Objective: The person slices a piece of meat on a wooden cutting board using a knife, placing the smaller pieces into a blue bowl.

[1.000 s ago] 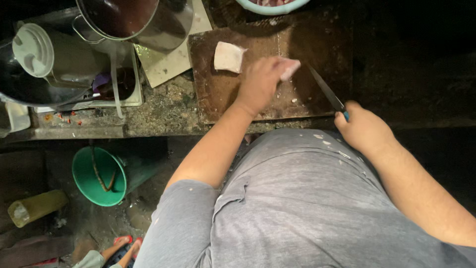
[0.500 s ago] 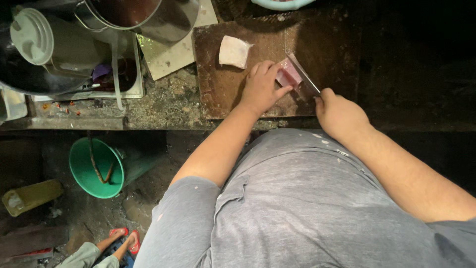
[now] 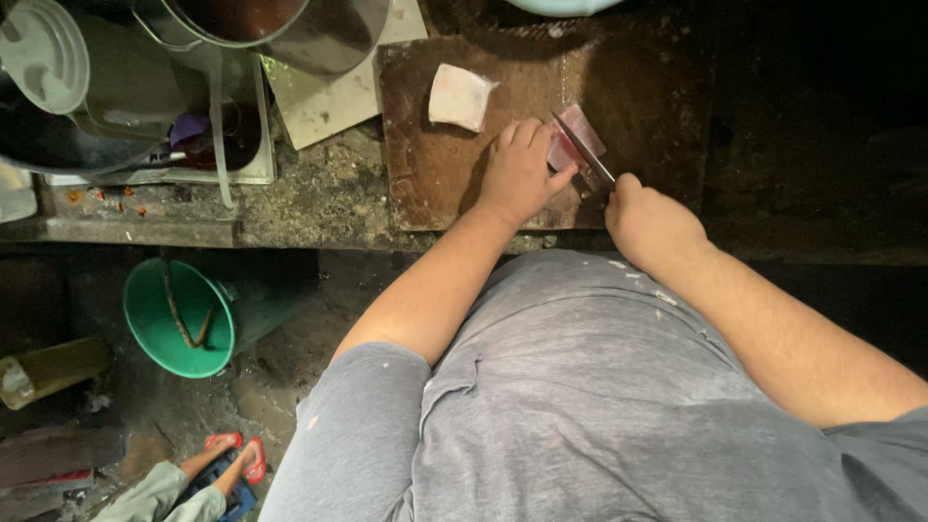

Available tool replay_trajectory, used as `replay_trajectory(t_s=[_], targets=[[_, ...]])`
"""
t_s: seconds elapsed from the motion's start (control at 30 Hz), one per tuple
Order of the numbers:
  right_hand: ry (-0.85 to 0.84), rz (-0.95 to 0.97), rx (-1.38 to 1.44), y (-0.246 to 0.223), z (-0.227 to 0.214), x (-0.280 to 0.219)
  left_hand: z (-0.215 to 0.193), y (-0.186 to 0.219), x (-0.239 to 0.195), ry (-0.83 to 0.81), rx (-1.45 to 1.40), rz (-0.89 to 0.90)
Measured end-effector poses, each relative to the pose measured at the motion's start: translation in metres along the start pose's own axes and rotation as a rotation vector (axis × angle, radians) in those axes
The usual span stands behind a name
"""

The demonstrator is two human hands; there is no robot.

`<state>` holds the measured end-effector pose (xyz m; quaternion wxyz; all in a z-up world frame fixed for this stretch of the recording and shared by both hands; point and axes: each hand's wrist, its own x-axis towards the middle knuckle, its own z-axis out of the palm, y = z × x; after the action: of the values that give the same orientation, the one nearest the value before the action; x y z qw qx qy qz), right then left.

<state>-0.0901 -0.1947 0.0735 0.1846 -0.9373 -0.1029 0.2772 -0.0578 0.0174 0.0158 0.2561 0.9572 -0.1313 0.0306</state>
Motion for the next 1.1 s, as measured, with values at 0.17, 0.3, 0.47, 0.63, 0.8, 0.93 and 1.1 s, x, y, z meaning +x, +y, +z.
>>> replay_trajectory(t_s=[0.17,0.3,0.47,0.63,0.8,0.93,1.1], targets=[[-0.068,0.087,-0.034,-0.004,0.004,0.012,0.002,-0.005,0.002,-0.044,-0.030,0.042],[-0.053,0.080,-0.004,-0.011,0.009,0.039,0.005,-0.009,0.002,-0.038,-0.048,0.073],[-0.056,0.045,0.000,-0.020,0.013,0.063,0.005,-0.007,0.003,-0.061,-0.026,0.013],[-0.147,0.204,0.105,0.006,0.011,0.030,0.012,0.004,-0.001,-0.010,0.014,-0.044],[-0.177,0.102,-0.010,0.056,0.012,-0.017,0.010,-0.012,0.014,0.032,0.105,-0.121],[-0.194,0.092,-0.029,0.067,0.024,-0.032,0.011,-0.030,0.002,0.143,0.062,-0.133],[0.019,0.020,-0.014,0.054,0.021,-0.023,0.016,-0.025,0.026,0.109,0.011,-0.258]])
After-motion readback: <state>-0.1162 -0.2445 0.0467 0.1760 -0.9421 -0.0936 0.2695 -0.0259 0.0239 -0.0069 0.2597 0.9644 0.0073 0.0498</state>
